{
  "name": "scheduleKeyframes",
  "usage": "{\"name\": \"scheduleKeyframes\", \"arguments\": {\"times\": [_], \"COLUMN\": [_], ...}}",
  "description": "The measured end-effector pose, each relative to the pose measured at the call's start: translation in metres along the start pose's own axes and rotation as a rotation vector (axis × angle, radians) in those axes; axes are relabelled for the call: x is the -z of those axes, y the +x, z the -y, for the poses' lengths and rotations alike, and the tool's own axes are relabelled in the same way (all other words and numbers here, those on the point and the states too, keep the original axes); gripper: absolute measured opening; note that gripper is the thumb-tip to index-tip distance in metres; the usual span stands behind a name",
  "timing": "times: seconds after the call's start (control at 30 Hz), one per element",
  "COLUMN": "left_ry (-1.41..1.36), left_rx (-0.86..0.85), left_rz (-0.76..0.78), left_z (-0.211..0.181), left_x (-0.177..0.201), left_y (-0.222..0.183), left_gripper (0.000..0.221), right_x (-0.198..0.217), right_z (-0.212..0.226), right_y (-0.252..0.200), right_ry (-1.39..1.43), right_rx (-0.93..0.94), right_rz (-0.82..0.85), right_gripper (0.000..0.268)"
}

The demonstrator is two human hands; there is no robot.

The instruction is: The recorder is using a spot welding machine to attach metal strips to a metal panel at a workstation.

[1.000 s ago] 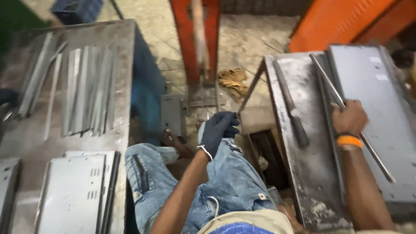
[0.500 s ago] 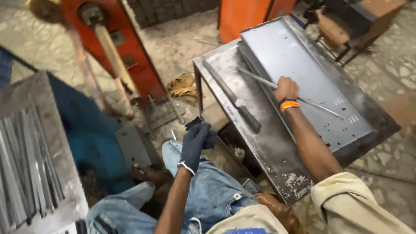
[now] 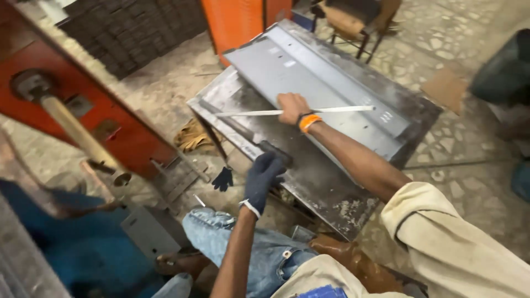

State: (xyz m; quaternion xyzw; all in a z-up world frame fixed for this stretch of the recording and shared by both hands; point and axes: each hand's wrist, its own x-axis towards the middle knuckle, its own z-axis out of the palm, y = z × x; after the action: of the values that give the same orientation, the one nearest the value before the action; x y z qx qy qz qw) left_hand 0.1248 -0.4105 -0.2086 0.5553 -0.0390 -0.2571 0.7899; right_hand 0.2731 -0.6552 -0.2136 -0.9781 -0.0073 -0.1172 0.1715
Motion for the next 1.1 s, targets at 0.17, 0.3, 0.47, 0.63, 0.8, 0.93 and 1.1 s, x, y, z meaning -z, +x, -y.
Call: {"name": "scheduleKeyframes", "arguments": {"times": [0.17, 0.3, 0.47, 0.63, 0.8, 0.93, 1.1], "left_ry": [0.067, 0.184, 0.201, -0.047, -0.071, -0.077, -0.105], "left_rx": [0.017, -0.328, -0.197, -0.308, -0.318, -0.388, -0.371], "left_rz": [0.089, -0.027, -0.261, -0.269, -0.289, -0.314, -0.390], "left_z": [-0.024, -0.030, -0.028, -0.077, -0.132, -0.154, -0.166], "left_x": [-0.086, -0.102, -0.064, -0.004, 0.020, 0.048, 0.082], "left_y": [0.016, 0.019, 0.011, -0.033, -0.110, -0.158, -0.212], "left_gripper": [0.065, 0.065, 0.052, 0.052, 0.058, 0.060, 0.061], "right_x": [0.014, 0.036, 0.113, 0.138, 0.145, 0.143, 0.122], "right_z": [0.043, 0.051, 0.065, 0.039, 0.049, 0.124, 0.190], "right_y": [0.012, 0.020, -0.008, -0.030, -0.060, -0.092, -0.105], "right_ry": [0.137, 0.344, 0.830, 0.114, 0.849, 1.192, 1.014], "right_rx": [0.022, 0.102, -0.174, 0.058, -0.083, -0.071, 0.139], "right_rz": [-0.025, 0.079, 0.336, -0.064, 0.506, 0.634, 0.326], "right_gripper": [0.032, 0.035, 0.027, 0.026, 0.036, 0.045, 0.046]}}
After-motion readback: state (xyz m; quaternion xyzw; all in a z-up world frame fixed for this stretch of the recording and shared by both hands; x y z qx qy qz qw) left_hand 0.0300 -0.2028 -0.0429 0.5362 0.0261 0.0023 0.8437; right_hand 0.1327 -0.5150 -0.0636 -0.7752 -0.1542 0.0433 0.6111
